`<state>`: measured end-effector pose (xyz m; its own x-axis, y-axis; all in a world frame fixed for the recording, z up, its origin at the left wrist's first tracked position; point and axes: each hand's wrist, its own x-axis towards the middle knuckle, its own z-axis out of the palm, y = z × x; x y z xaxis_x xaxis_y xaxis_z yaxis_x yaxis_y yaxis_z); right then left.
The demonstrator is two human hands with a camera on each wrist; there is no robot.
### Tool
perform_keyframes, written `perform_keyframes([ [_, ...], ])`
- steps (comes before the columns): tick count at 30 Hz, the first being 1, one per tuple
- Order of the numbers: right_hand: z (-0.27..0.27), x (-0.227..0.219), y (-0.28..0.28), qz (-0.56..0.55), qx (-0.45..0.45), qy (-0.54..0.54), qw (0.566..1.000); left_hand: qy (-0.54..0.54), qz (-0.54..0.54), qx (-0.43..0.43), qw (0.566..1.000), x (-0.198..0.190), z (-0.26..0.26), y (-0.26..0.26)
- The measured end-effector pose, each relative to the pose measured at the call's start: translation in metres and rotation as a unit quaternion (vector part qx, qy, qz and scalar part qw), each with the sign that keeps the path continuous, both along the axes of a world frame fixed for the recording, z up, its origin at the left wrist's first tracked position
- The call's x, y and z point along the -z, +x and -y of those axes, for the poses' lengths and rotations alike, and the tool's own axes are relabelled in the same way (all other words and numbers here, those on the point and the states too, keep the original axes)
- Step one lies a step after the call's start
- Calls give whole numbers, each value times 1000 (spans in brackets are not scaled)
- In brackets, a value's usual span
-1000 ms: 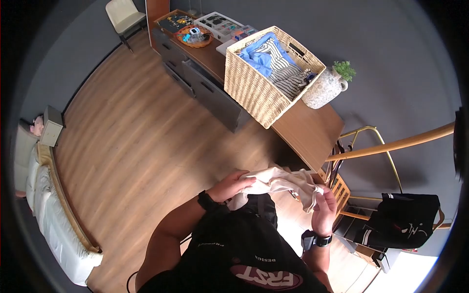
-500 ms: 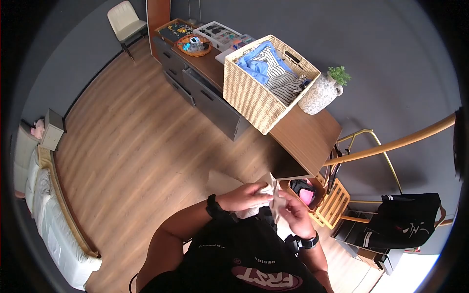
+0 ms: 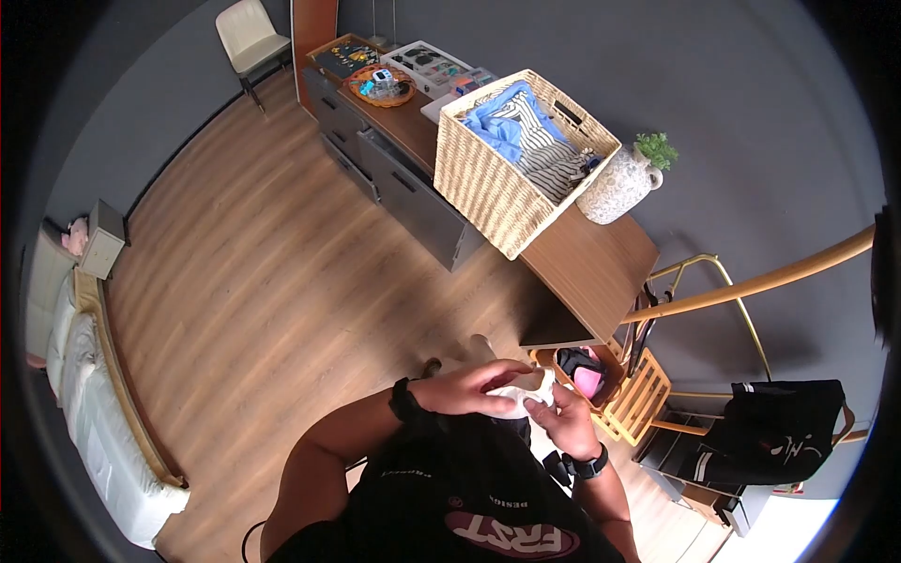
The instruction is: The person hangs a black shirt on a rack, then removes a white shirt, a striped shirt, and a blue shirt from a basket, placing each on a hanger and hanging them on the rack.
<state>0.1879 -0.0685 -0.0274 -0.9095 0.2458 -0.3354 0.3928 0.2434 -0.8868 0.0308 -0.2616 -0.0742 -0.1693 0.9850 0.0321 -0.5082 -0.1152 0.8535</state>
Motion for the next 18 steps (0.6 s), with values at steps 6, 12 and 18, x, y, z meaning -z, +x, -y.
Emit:
perform_keyframes([
  [6,-14,2,12,-83,44,-65,993,-183,-76,-64,978,74,31,-15],
  [12,-34,-16,31,-97,121,-98,983,-437,-317,-225,811,227,111,-24],
  [18,-44,-32,67,-75,203,-67,974,-640,17,82,764,215,109,7],
])
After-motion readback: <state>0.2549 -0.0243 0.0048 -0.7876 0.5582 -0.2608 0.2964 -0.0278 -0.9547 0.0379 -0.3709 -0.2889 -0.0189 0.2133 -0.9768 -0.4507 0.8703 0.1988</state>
